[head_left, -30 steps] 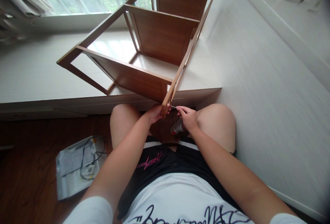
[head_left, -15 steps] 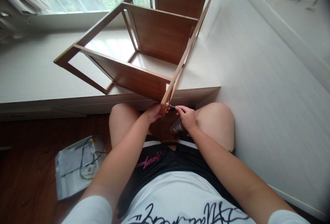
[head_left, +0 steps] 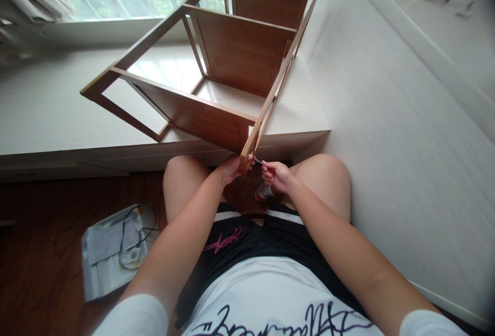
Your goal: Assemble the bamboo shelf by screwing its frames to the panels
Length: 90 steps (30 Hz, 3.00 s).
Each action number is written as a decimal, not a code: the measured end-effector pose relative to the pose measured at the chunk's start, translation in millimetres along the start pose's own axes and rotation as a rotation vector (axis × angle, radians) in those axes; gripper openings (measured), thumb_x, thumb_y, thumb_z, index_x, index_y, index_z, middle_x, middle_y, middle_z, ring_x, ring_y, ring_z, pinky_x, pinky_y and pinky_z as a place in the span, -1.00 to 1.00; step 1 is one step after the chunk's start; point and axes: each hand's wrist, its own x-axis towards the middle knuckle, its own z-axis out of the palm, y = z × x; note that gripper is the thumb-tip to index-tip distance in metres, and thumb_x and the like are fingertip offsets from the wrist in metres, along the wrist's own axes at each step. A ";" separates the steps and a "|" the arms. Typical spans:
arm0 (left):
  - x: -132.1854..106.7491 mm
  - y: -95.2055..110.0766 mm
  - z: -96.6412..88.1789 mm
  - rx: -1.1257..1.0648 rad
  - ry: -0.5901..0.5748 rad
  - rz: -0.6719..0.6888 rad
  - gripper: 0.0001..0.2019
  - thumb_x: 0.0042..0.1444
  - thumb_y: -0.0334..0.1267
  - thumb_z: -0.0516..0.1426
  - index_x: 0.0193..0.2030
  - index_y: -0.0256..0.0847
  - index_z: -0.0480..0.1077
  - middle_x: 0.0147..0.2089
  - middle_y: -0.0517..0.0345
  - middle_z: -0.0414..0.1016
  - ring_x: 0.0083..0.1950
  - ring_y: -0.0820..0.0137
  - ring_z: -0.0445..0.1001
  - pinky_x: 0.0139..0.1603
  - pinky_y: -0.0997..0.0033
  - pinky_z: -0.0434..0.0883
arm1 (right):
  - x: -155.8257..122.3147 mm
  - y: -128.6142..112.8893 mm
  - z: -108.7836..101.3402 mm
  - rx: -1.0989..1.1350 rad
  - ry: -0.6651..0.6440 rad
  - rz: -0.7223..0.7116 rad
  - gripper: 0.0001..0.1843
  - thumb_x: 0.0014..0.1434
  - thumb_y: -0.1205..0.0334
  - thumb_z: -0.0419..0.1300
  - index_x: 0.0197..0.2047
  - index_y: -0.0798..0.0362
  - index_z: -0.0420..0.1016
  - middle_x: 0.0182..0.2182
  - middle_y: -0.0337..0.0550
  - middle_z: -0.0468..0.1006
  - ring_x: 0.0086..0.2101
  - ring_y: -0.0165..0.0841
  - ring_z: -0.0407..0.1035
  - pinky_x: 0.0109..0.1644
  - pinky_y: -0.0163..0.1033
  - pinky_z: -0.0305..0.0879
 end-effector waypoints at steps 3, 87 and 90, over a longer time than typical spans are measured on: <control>-0.4 0.2 -0.4 0.002 -0.003 0.001 -0.82 0.00 -0.21 0.31 -0.27 -0.26 0.58 -0.34 0.11 0.55 -0.37 0.49 0.44 -0.40 0.51 0.28 | -0.2 0.3 1.7 -0.025 0.039 -0.026 -0.52 0.16 -0.27 0.04 -0.52 -0.05 0.14 -0.71 -0.33 0.19 -0.69 -0.44 0.04 -0.61 -0.29 0.05; 6.7 -4.2 -4.9 0.002 -0.015 0.002 -0.81 0.01 -0.20 0.30 -0.26 -0.24 0.57 -0.32 0.12 0.56 -0.37 0.49 0.45 -0.40 0.51 0.28 | -3.8 11.2 10.0 -0.627 0.452 -0.447 -0.55 0.42 -0.07 -0.10 -0.44 -0.02 0.25 -0.57 -0.27 0.34 -0.52 -0.37 0.26 -0.37 -0.28 0.05; 4.4 -2.9 -3.2 0.004 -0.014 0.002 -0.82 0.01 -0.20 0.30 -0.26 -0.24 0.57 -0.32 0.12 0.56 -0.37 0.48 0.44 -0.40 0.51 0.28 | -4.8 11.2 11.1 -0.652 0.465 -0.456 -0.55 0.42 -0.07 -0.10 -0.43 -0.02 0.27 -0.57 -0.26 0.35 -0.52 -0.36 0.27 -0.37 -0.27 0.05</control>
